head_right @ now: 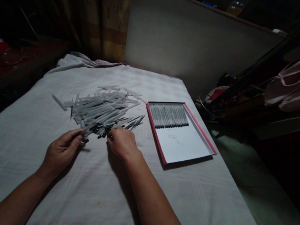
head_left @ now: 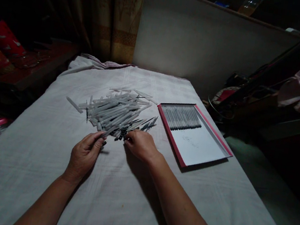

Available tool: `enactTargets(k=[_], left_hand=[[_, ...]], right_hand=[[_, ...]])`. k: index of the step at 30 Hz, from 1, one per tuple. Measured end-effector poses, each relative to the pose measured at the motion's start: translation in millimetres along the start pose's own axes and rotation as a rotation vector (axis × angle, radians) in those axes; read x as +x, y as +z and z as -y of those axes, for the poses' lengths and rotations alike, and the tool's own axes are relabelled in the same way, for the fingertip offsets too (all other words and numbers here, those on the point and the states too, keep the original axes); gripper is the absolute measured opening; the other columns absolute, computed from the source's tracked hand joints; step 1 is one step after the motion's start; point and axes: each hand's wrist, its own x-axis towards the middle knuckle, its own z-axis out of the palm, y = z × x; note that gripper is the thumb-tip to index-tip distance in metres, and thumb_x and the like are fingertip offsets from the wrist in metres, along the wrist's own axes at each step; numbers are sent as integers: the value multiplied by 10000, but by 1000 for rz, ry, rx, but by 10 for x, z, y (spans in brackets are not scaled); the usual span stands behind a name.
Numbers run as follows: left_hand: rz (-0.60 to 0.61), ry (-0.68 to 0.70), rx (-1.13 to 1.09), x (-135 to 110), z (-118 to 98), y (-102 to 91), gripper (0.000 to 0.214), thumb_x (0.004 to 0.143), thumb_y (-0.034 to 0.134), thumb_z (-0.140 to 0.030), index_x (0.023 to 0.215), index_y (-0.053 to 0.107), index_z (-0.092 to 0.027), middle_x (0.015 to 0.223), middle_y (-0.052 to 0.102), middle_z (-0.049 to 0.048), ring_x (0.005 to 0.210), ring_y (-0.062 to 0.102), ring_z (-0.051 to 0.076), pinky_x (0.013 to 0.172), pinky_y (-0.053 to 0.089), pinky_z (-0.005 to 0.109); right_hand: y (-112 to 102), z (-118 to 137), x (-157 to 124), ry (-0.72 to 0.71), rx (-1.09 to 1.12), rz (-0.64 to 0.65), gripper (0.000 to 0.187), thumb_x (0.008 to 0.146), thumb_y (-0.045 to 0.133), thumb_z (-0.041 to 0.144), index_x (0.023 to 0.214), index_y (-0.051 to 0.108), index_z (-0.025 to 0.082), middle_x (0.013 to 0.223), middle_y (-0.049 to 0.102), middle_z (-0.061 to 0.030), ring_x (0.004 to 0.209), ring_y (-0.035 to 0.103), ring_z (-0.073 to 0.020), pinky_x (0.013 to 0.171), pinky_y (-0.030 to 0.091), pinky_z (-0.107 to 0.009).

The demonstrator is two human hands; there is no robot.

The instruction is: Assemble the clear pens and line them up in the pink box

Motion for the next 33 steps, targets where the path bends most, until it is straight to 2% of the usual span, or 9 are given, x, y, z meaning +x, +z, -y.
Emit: enactTargets(k=[4, 7, 10, 13, 15, 17, 23, 28, 33], left_hand=[[-21, 64, 50, 16, 6, -12, 307, 932, 556, -402, 1084, 734, -205, 1006, 763, 45, 917, 733, 196, 860, 606, 339], [-27, 80, 68, 16, 21, -11, 306, 940, 555, -392, 1094, 734, -198, 1015, 765, 48, 925, 731, 195, 863, 602, 333], [-12, 115, 88, 9, 46, -7, 301, 947, 552, -381, 1101, 733, -197, 1020, 768, 49, 925, 731, 193, 870, 597, 325], [-2, 178, 114, 0, 67, -5, 288, 954, 551, -358, 1101, 733, -190, 1026, 770, 56, 930, 730, 189, 865, 589, 304], [9, 219, 129, -4, 68, -7, 277, 956, 552, -340, 1103, 733, -190, 1030, 771, 58, 934, 729, 186, 855, 586, 289], [25, 249, 135, -4, 59, -10, 265, 956, 555, -326, 1108, 730, -197, 1024, 771, 55, 924, 728, 183, 848, 584, 283], [25, 290, 117, -1, 21, -18, 234, 950, 571, -296, 1103, 725, -207, 1011, 767, 52, 896, 726, 176, 841, 581, 284], [33, 294, 118, -4, 17, -16, 235, 950, 573, -292, 1109, 722, -205, 1025, 765, 59, 914, 726, 180, 863, 578, 295], [28, 286, 126, -8, 21, -21, 240, 949, 572, -304, 1104, 725, -207, 1033, 768, 60, 918, 726, 181, 867, 581, 297]], right_hand=[[78, 103, -4, 10, -96, -24, 244, 920, 540, 262, 1022, 757, 216, 1049, 745, -109, 925, 703, -247, 737, 492, -309], [79, 77, 8, -9, 2, -51, 203, 899, 565, 240, 966, 752, 197, 1014, 743, -106, 899, 692, -236, 744, 484, -308], [34, -13, 34, -21, 317, -107, 113, 840, 617, 192, 866, 727, 185, 843, 732, -51, 797, 664, -187, 723, 469, -282], [-18, -108, 67, -17, 809, -141, 35, 773, 672, 209, 792, 674, 180, 706, 667, 9, 656, 603, -132, 631, 456, -246], [-51, -153, 79, -37, 1102, -134, 101, 728, 707, 246, 780, 651, 181, 668, 634, 29, 589, 564, -109, 568, 442, -228], [-84, -179, 77, -61, 1281, -122, 159, 694, 739, 273, 789, 650, 183, 656, 629, 36, 550, 543, -93, 521, 419, -213], [-160, -198, 37, -37, 1444, -90, 246, 636, 814, 282, 809, 671, 183, 689, 690, 13, 556, 589, -96, 446, 361, -180], [-174, -193, 23, -40, 1552, -53, 245, 612, 818, 249, 784, 657, 184, 768, 742, -11, 548, 594, -87, 434, 353, -171], [-163, -193, 24, -35, 1606, -34, 235, 601, 810, 232, 763, 648, 181, 752, 743, -10, 521, 572, -75, 415, 323, -159]])
